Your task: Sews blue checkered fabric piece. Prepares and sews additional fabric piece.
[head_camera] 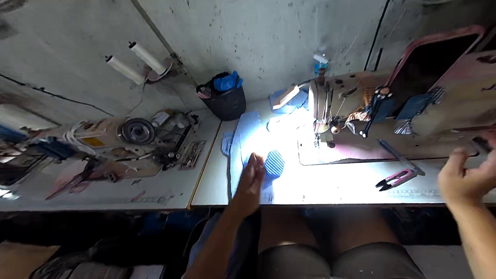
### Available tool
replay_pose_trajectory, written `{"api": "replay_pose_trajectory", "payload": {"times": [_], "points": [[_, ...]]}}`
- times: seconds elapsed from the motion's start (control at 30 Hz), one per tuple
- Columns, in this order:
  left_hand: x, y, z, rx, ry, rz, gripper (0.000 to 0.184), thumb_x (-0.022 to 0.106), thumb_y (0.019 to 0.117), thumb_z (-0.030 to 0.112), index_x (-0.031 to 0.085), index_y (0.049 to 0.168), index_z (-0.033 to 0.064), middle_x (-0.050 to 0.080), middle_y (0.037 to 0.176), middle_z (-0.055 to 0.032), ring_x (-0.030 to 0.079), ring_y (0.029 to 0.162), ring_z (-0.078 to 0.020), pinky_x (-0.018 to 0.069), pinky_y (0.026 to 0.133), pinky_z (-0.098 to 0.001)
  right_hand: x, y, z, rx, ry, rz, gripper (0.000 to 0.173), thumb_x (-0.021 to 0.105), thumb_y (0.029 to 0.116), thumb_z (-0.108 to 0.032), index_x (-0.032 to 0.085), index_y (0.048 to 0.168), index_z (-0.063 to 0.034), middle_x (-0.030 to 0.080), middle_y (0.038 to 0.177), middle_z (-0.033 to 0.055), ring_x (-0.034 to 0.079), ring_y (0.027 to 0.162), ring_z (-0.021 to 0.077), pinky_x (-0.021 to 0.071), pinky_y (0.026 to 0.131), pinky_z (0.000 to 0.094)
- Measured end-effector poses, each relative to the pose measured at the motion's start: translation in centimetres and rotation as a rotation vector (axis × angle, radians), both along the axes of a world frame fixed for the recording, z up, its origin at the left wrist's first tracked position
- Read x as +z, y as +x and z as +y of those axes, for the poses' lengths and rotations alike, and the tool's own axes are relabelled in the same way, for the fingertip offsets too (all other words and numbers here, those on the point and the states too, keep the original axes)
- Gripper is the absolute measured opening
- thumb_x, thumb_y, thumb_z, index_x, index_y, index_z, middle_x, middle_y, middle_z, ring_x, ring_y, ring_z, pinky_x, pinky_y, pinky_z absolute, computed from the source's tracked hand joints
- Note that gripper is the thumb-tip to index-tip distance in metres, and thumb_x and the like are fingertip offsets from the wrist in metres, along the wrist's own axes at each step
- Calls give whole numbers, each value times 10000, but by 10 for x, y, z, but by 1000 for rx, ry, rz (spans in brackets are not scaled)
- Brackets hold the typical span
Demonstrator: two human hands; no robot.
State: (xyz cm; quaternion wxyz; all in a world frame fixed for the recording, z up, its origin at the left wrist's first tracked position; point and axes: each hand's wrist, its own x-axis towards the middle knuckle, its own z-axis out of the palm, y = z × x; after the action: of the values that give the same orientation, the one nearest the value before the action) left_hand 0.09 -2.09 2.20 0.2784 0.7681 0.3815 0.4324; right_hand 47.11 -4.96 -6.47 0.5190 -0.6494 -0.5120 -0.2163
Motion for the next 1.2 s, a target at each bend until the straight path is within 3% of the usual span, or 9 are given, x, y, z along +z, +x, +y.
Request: {"api": "replay_pose_trajectory", "payload": {"times": [0.07, 0.13, 0.2, 0.27, 0.37, 0.6, 0.73, 0.9, 1.2], "points": [[-1, 40, -23, -9, 30, -169, 260, 327, 1078, 150, 520, 1144, -10, 569, 1028, 39, 566, 974, 58, 506, 882, -186, 23, -56, -22, 242, 34, 74, 364, 551, 1025, -205, 646, 1185, 107, 635, 1223, 314, 583, 1204, 411, 429, 1056, 543], [-4, 75, -44, -45, 51, -301, 236, 325, 1094, 172, 520, 1132, 45, 587, 1042, 84, 584, 987, 77, 529, 877, -172, 32, -112, -43, 585, -44, 237, 303, 530, 1037, -294, 693, 1100, -47, 686, 1129, 50, 624, 1100, 98, 515, 978, 323], [-9, 98, -60, -58, 101, -320, 220, 322, 1114, 208, 505, 1128, 86, 549, 1028, 93, 559, 967, 89, 504, 856, -138, 40, -154, -59, 932, -170, 402, 404, 545, 1014, -536, 701, 1127, -180, 698, 1132, -79, 586, 1147, 15, 425, 1058, 354], [-13, 111, -71, -35, 144, -305, 209, 324, 1113, 205, 490, 1119, 78, 546, 994, 64, 568, 917, 79, 508, 817, -126, 52, -176, -69, 1109, -170, 487, 402, 608, 978, -556, 697, 1108, -186, 677, 1060, -90, 573, 1092, -2, 415, 1038, 324], [-16, 118, -85, -34, 125, -298, 215, 345, 1112, 204, 504, 1115, 59, 562, 980, 44, 584, 905, 60, 522, 810, -136, 71, -183, -77, 1138, -130, 553, 154, 678, 978, -280, 717, 983, -131, 662, 974, -65, 586, 1005, 8, 464, 929, 255], [-20, 110, -98, -332, -45, -366, 284, 392, 1113, 258, 534, 1311, 112, 634, 1193, 117, 583, 1130, 66, 498, 1006, -195, 93, -175, -74, 1272, -202, 522, 200, 645, 995, -267, 720, 1017, -82, 670, 1312, 65, 588, 1275, 147, 507, 1057, 341], [-21, 111, -98, -455, -95, -422, 300, 419, 1090, 202, 604, 1321, 155, 650, 1259, 125, 576, 1180, 45, 478, 1040, -216, 104, -174, -72, 1489, -300, 637, 162, 639, 993, -157, 692, 1050, -15, 711, 1212, 76, 650, 1172, 107, 541, 1009, 280], [-13, 113, -102, -486, -29, -449, 507, 419, 1064, 526, 542, 1456, 230, 565, 1446, 136, 501, 1317, 26, 418, 1127, -235, 114, -174, -77, 1538, -253, 610, 156, 664, 990, -182, 695, 1046, -40, 718, 1157, 46, 658, 1121, 85, 550, 972, 265], [9, 118, -124, -184, 73, -491, 101, 672, 988, 167, 735, 1011, 92, 757, 988, 65, 693, 976, 6, 557, 926, -203, 125, -175, -88, 1438, -147, 559, 155, 676, 985, -219, 708, 1057, -85, 741, 1076, 24, 672, 1075, 83, 531, 965, 296]]}}
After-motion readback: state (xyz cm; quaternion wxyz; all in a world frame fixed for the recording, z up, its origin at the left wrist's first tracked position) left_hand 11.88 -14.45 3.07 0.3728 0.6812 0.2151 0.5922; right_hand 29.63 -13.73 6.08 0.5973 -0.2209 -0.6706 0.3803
